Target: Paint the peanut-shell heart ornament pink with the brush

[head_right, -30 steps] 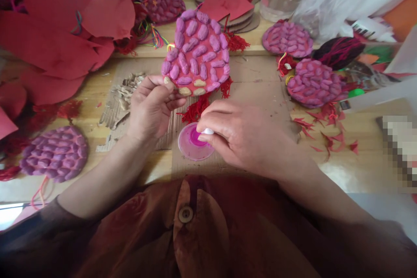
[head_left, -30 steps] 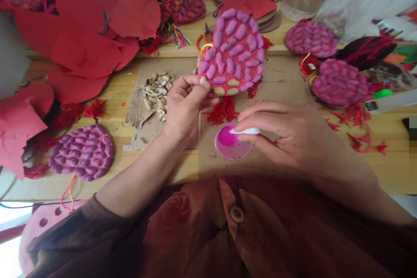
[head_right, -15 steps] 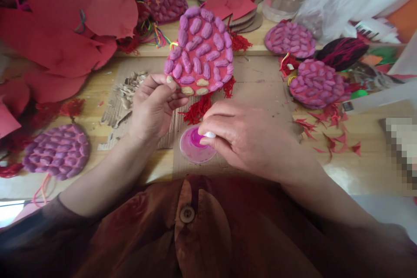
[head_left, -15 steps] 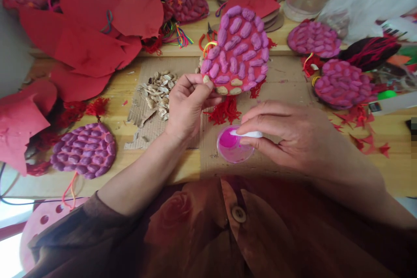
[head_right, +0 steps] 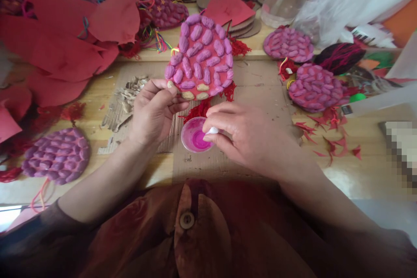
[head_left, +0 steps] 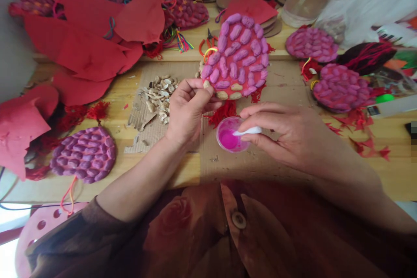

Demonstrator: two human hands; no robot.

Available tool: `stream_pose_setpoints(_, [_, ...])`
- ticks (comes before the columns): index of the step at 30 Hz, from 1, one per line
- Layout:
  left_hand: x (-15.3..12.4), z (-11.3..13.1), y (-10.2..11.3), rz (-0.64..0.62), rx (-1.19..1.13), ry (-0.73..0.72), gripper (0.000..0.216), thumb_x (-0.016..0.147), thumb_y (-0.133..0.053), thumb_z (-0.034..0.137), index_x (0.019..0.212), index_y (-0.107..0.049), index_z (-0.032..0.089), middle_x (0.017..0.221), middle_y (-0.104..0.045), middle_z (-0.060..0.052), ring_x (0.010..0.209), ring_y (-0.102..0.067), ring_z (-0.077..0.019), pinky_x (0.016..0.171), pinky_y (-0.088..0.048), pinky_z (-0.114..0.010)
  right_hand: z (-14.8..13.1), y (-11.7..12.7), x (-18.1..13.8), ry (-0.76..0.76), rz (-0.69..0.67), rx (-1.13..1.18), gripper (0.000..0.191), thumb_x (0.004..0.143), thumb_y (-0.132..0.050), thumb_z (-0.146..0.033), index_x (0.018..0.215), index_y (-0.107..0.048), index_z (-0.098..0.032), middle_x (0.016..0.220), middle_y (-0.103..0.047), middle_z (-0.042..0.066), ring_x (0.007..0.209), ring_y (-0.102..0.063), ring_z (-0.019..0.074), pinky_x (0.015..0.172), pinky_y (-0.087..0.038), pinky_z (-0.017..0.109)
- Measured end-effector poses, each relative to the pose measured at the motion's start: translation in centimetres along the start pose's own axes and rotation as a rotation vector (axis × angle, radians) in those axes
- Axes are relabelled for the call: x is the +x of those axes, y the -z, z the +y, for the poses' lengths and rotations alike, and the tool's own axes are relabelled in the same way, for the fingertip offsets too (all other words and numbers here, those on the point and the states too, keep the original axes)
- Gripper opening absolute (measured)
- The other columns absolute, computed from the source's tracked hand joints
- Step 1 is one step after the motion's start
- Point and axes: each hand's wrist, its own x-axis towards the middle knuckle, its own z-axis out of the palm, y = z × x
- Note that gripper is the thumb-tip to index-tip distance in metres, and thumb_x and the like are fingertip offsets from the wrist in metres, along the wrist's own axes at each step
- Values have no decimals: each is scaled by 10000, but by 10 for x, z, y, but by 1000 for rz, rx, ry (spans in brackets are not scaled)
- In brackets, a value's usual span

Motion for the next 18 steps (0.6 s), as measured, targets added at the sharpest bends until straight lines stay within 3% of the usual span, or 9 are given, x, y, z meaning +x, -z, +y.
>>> stream_pose_setpoints(11, [0, 1, 0, 23, 30, 19, 341, 749, -882, 386, 821, -585, 234, 732, -715, 30, 662, -721, -145, 570, -606, -229, -1, 0, 1, -118, 16, 101, 116, 923, -629, -201, 988, -725, -209, 989, -761, 20, 862, -702, 175, 764, -512, 330])
stream_pose_setpoints(18, [0, 1, -1, 30, 30, 18, 341, 743, -885, 385, 820, -585, 241, 724, -707, 33, 658, -719, -148, 578, -609, -242, -5, 4, 0, -140, 37, 10, 131, 919, -615, -184, 981, -713, -244, 1049, -762, 41, 913, -722, 242, 801, -552, 402])
